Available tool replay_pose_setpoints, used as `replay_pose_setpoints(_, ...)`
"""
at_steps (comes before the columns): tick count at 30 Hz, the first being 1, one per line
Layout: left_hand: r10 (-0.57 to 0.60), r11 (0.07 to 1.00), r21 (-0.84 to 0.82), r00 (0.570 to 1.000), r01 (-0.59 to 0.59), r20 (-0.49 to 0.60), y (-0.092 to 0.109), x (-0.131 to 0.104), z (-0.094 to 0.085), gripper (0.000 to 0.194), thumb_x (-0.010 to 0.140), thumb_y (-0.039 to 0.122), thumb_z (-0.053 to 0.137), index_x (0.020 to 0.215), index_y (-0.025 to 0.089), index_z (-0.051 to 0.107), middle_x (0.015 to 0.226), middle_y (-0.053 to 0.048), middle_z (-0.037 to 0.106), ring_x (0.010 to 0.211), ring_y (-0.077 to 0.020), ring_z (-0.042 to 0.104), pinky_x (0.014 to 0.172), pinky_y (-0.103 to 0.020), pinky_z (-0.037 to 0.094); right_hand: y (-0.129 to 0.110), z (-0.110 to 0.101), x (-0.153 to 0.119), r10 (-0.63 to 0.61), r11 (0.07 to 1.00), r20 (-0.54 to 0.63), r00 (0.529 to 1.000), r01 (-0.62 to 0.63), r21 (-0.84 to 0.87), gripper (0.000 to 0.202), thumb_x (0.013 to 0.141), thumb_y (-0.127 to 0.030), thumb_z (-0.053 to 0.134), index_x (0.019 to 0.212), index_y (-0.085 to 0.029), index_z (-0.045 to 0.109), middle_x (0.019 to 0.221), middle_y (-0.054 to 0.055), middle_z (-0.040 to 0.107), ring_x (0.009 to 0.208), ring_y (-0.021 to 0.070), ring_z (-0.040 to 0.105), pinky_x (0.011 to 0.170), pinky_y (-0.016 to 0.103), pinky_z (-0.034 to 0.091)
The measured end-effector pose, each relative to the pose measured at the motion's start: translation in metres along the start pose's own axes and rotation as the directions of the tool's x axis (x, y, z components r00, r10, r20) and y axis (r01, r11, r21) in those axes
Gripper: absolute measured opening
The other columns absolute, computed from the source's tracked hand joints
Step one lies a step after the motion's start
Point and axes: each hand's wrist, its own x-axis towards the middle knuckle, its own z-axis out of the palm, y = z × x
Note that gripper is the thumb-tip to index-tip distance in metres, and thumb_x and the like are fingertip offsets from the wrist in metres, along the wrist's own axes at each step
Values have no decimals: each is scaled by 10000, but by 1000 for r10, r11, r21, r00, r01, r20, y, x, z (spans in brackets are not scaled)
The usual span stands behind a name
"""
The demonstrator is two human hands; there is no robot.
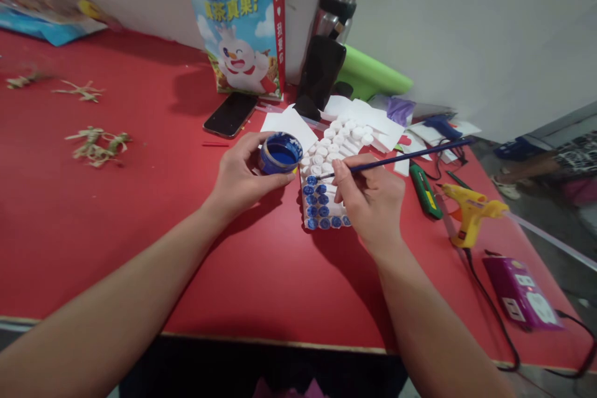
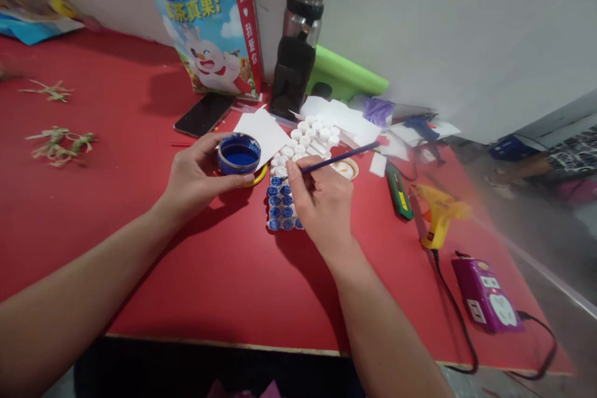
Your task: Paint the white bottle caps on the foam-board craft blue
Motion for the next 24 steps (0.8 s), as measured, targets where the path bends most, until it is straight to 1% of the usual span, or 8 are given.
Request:
replay_pose_setpoints(4, -5, 1000, -8, 1000, 5, 2, 0, 0, 0, 625, 640, 347, 1036, 1203, 210, 800, 1215, -97, 812, 1122, -330, 771, 1001, -464, 624, -1, 0, 0, 5, 1000, -16, 1000, -5, -2, 264, 1060, -404, 698, 861, -231, 672, 637, -35, 627, 535, 120, 575, 533, 274, 458)
replay_pose_setpoints(7, -1, 1000, -7, 1000, 1, 3, 0, 0, 0, 631, 646, 333, 1035, 1216, 207, 796, 1224, -102, 806, 1122, -325, 767, 1005, -465, 620, -1, 0, 0, -14, 1000, -34, 999, 14, 5, 257, 1074, -416, 686, 898, -229, 683, 669, -31, 644, 538, 113, 574, 536, 271, 451)
replay_pose_setpoints(9, 3, 1000, -4, 1000, -3, 2, -1, 0, 0, 635, 645, 319, 1034, 1222, 201, 796, 1219, -105, 804, 1107, -319, 766, 994, -464, 619, -1, 0, 1, -17, 1000, -24, 1000, 17, 5, 263, 1075, -432, 688, 909, -228, 690, 678, -29, 649, 543, 113, 578, 537, 270, 450)
replay_pose_setpoints(12, -1, 1000, -5, 1000, 1, 1, -1, 0, 0, 630, 641, 322, 1034, 1213, 201, 799, 1209, -103, 803, 1096, -320, 767, 985, -464, 621, 0, 1, 1, -3, 1000, -12, 1000, 3, -2, 271, 1062, -423, 704, 873, -231, 677, 640, -38, 623, 538, 117, 573, 536, 269, 450)
replay_pose_setpoints(14, -3, 1000, -8, 1000, 3, 0, -1, 0, 0, 622, 644, 328, 1032, 1209, 210, 799, 1210, -99, 804, 1104, -323, 767, 989, -467, 622, 0, 1, 1, -4, 1000, -26, 1000, 4, -9, 270, 1062, -414, 702, 865, -234, 665, 634, -42, 618, 533, 116, 568, 535, 269, 449)
replay_pose_setpoints(18, 16, 1000, -4, 1000, -16, -6, -2, 0, 0, 615, 643, 328, 1031, 1203, 219, 803, 1217, -99, 808, 1117, -324, 764, 1003, -474, 616, 2, 2, 0, -37, 999, -56, 998, 38, 18, 252, 1082, -436, 688, 926, -239, 673, 694, -34, 666, 537, 108, 586, 534, 270, 449)
replay_pose_setpoints(20, 16, 1000, -1, 1000, -16, -7, -2, 0, 0, 611, 643, 330, 1030, 1200, 221, 804, 1221, -98, 810, 1123, -326, 765, 1010, -477, 618, 0, 4, 0, -32, 998, -43, 999, 34, 45, 243, 1082, -444, 689, 948, -241, 675, 708, -33, 680, 533, 109, 601, 532, 273, 460)
replay_pose_setpoints(24, 11, 1000, -9, 1000, -11, -11, -1, 0, 1, 610, 635, 338, 1031, 1191, 227, 803, 1208, -92, 813, 1107, -325, 767, 997, -478, 626, -4, 6, 1, -13, 997, -11, 1000, 14, 78, 246, 1071, -445, 697, 934, -243, 664, 694, -45, 666, 513, 109, 625, 530, 273, 486)
